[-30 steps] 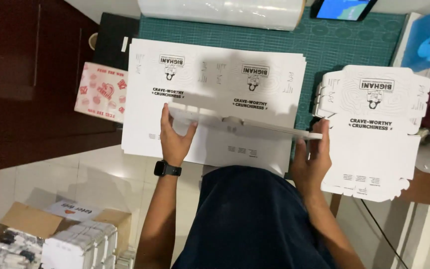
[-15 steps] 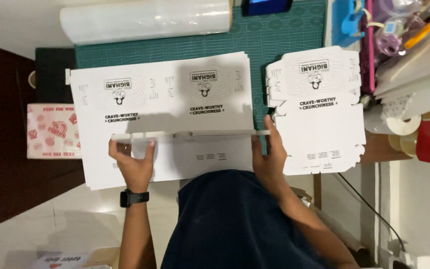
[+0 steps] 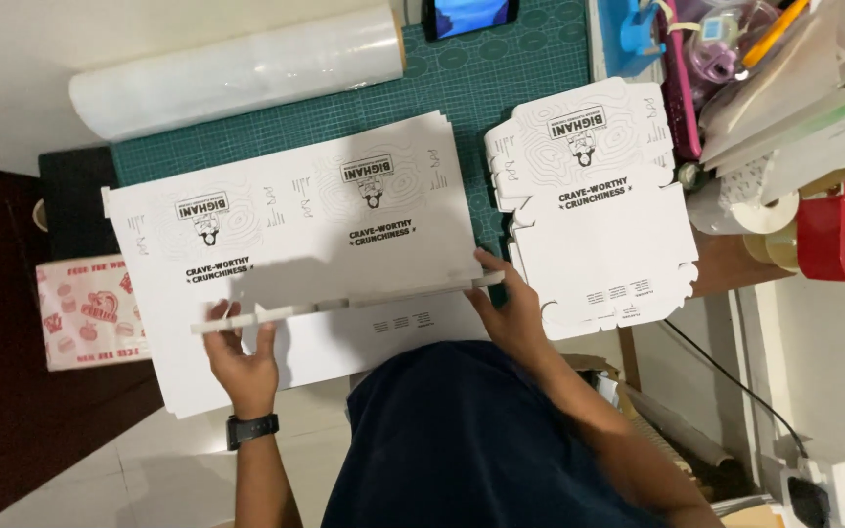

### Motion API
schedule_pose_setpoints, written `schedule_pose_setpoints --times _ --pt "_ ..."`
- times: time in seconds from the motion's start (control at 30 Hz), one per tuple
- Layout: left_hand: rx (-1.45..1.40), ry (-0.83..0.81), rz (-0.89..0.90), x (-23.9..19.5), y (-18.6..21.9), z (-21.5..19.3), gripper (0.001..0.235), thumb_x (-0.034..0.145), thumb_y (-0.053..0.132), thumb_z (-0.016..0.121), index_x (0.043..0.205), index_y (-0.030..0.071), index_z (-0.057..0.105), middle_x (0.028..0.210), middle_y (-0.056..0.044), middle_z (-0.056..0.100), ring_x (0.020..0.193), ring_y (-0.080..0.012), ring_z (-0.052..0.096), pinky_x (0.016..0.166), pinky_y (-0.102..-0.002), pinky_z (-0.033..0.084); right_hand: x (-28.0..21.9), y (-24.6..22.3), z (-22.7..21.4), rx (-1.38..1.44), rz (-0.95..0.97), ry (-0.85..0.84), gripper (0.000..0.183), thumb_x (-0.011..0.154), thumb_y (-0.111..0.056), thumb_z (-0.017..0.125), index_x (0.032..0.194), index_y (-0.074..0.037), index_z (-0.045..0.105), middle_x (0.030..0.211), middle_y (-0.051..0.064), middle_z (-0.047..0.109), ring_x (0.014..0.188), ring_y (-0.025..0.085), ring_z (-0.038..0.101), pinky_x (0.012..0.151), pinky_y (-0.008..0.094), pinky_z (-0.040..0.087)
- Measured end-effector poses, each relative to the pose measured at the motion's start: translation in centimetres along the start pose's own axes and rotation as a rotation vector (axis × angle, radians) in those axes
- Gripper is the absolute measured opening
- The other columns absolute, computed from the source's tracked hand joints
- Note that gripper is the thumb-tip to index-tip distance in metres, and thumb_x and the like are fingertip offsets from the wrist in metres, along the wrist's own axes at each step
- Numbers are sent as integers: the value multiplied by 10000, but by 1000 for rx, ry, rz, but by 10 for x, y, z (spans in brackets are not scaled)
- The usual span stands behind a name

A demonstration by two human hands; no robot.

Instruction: The person moves a large cardboard frame and then manually separates pre-cut cardboard templates from a sheet at a workstation.

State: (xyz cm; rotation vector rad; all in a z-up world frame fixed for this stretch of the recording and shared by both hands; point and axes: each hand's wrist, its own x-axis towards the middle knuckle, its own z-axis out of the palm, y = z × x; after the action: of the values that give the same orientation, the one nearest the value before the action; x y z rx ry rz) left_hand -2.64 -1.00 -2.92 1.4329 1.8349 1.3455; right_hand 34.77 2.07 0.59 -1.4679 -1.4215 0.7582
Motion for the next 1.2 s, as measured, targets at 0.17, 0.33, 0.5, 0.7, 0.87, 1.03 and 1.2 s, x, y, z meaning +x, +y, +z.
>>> schedule_pose_setpoints --times 0.17,0.33,0.5,0.7,0.87,1.03,1.2 --pt "-28 -84 -79 -6 -22 6 411 988 -38 641 1311 -44 387 1205 -233 535 1243 -463 566 1107 -619 391 -4 36 1 -24 122 -88 412 843 -46 828 1233 -115 718 1021 80 779 1052 336 734 921 481 566" --pt "210 -114 -178 24 40 -1 347 1014 176 683 1014 50 359 950 -94 476 902 -245 499 806 -393 416 -24 36 -21 -110 269 -260 242 945 -348 671 954 -106 681 932 97 699 793 240 676 655 388 503" --pt "176 -236 185 90 155 46 432 996 140 655 1356 -57 518 1249 -217 629 1134 -361 615 957 -455 503 -48 48 -57 246 551 -99 173 951 -172 697 1092 -79 658 1039 69 735 938 201 696 810 354 578" --pt "71 -373 824 114 298 158 378 1128 304 540 1418 64 503 1158 -129 725 959 -313 714 824 -454 563 -67 49 -115 936 615 280 448 926 -14 665 1341 -98 521 1243 110 648 1114 223 655 861 321 611" --pt "248 -320 1047 70 315 207 553 1099 512 651 1507 233 404 1544 -77 502 1373 -254 612 1179 -491 538 -74 74 -144 971 534 413 604 951 -103 675 1518 -214 500 1406 -5 633 1151 105 631 752 180 601" --pt "358 -854 850 27 223 191 433 982 146 576 1414 147 559 1448 -118 594 1308 -269 574 1096 -508 429 -49 84 -143 615 1065 572 425 970 -64 593 1374 -193 558 1264 22 692 1119 217 666 820 426 626" --pt "519 -730 482 -18 30 92 476 936 211 622 1403 126 581 1457 -75 592 1350 -277 530 1056 -488 409 -51 98 -139 707 943 530 545 934 -110 647 1453 -220 524 1270 16 670 1089 207 652 760 386 616"
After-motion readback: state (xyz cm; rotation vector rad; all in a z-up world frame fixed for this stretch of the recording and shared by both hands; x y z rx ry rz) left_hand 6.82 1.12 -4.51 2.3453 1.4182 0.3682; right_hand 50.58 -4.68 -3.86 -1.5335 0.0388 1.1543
